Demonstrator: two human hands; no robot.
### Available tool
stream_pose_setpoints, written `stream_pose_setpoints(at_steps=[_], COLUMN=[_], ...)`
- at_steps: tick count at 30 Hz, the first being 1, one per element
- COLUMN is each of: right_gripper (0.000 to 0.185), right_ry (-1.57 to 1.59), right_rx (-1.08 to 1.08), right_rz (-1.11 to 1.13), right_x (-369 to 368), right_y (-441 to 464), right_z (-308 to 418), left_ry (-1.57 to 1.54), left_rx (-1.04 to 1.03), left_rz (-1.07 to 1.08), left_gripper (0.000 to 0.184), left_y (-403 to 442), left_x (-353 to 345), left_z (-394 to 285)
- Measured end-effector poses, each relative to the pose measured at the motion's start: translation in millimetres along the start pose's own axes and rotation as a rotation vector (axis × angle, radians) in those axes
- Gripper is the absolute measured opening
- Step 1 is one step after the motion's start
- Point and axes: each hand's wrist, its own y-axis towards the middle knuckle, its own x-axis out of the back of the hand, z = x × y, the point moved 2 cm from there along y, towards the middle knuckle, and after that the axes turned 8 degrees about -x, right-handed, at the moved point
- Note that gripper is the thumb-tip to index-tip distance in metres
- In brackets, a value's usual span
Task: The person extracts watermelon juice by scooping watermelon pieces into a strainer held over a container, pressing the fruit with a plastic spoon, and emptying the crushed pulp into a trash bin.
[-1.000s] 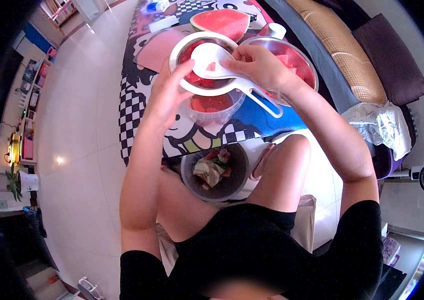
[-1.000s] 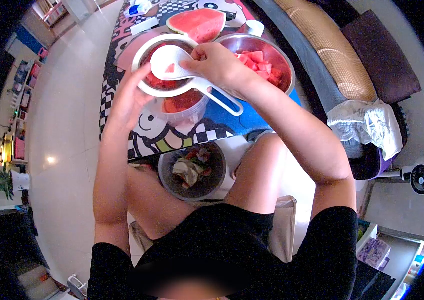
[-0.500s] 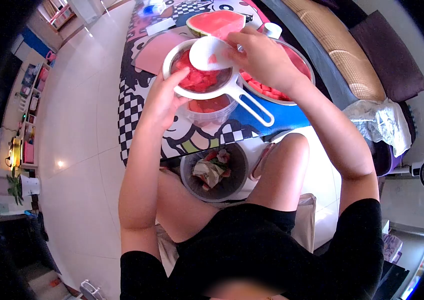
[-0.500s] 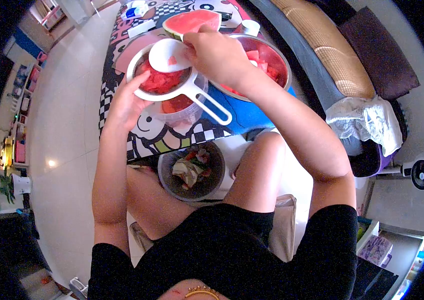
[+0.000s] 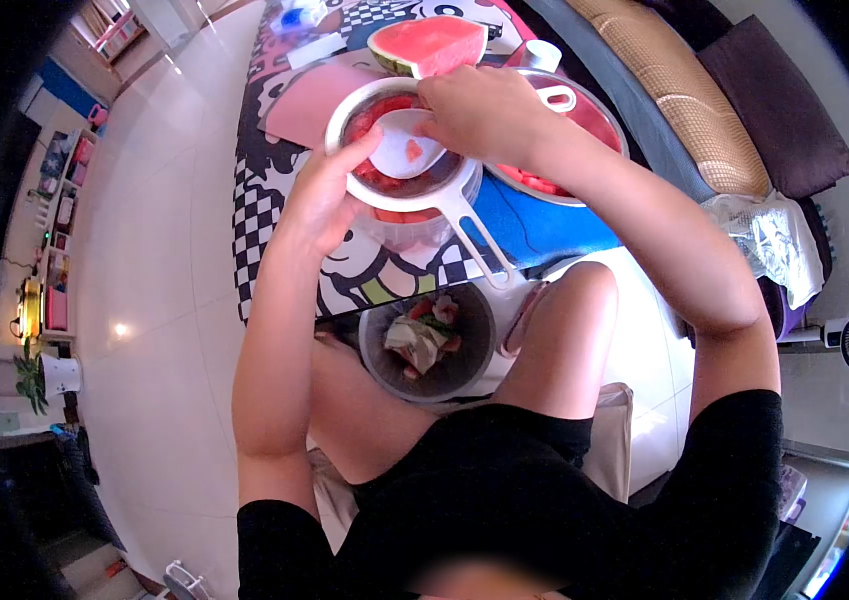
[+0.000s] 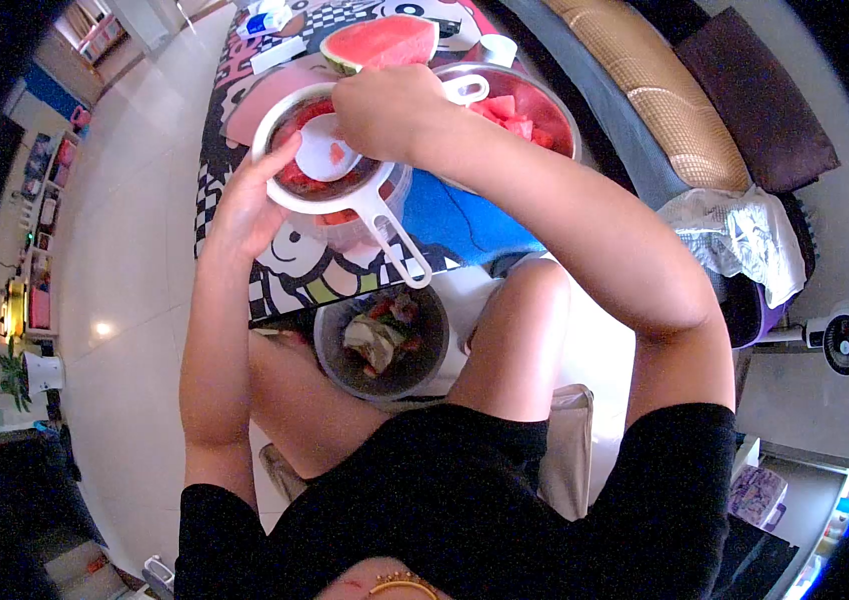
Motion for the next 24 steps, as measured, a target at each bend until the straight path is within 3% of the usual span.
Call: stream_pose_setpoints(at_steps=[5,6,11,15,21,24], right_gripper=[0.028,0.025,0.017,0.016,0.013,0.015], right_ry=[-0.202,-0.235,-0.257,-0.280,-0.321,-0.257], right_rx=[0.172,0.193,0.221,0.190,0.230,0.211], right_rz=[-0.110,-0.143,-0.259,-0.227,-0.326,-0.324], right_x=[-13,-13,-21,-14,-19,-11], right_y=[4,4,6,3,5,5], right_z=[4,6,15,21,15,7], left_ry=[0.096,0.109,0.126,0.156,0.095,-0.120], left_rx=[-0.029,-0.008,-0.066,-0.069,-0.029,0.103], left_rz=[0.027,-0.072,-0.055,-0.055,-0.029,-0.011], left_gripper=[0.048,0.057,0.063,0.071,0.062,0.058], left_y=[10,2,0,1,3,17], left_x=[10,-1,-6,-5,-2,13], left_z=[13,5,5,8,7,9])
